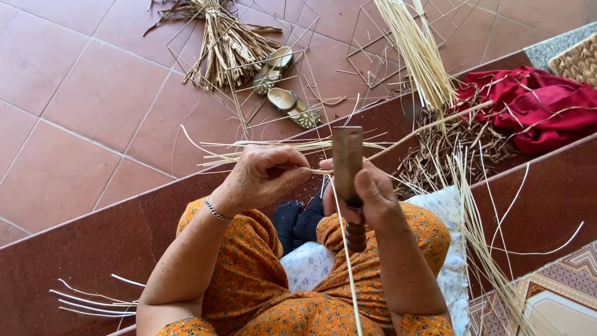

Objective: The person sits on the floor and uses a knife to split dried plant stems into thin strips. They hold the stems in one hand and repeatedly draw the knife along them to separate the fibers, discarding the resulting strips onto the floor.

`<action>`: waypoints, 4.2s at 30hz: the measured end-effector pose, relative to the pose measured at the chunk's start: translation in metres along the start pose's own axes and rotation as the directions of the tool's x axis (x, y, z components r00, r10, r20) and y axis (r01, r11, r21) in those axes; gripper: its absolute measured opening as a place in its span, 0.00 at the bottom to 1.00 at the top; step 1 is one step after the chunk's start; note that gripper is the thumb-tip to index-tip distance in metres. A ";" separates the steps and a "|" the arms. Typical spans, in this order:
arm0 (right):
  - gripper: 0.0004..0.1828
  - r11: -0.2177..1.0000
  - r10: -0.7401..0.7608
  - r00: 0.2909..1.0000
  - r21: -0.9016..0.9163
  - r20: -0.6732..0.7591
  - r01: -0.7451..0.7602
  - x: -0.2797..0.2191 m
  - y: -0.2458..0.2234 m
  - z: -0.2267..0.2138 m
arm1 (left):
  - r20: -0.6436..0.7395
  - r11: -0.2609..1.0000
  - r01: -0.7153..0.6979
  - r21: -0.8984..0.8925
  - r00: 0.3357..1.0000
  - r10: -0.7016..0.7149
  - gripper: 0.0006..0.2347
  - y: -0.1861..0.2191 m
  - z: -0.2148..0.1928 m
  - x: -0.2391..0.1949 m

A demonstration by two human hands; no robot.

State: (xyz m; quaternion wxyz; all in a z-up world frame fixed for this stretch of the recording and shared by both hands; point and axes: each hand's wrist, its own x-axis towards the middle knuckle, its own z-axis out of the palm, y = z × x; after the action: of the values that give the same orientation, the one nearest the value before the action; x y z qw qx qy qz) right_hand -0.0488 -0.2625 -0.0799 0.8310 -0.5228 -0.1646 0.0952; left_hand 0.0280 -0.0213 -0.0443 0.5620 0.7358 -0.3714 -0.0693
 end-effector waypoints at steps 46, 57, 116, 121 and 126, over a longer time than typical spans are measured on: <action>0.22 0.991 0.040 0.891 -0.098 -0.451 -0.093 0.061 0.099 -0.113 | 0.123 0.921 0.378 -0.091 0.922 -0.367 0.06 -0.123 0.012 0.024; 0.30 0.969 0.026 0.967 0.245 -0.253 0.038 0.042 0.053 -0.072 | -0.040 0.901 0.313 -0.302 0.940 -0.340 0.07 -0.144 -0.001 0.020; 0.17 0.961 -0.057 0.997 0.270 -0.049 0.068 -0.104 -0.008 0.054 | 0.049 0.965 -0.242 0.095 0.970 0.239 0.07 0.120 -0.011 -0.034; 0.15 0.969 -0.122 0.983 0.197 -0.138 0.148 -0.077 -0.027 0.047 | -0.096 0.994 -0.081 0.078 0.992 0.088 0.08 0.115 -0.017 -0.036; 0.13 0.975 -0.150 0.955 0.125 -0.254 0.186 -0.072 -0.039 0.050 | -0.099 0.985 -0.164 0.062 0.981 0.169 0.07 0.092 -0.017 -0.030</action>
State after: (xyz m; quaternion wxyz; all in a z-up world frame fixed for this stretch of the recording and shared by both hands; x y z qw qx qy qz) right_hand -0.1352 -0.2616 -0.0370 0.8863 -0.4518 -0.0978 -0.0289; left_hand -0.0276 0.0016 0.0330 0.5645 0.7195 -0.4037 0.0263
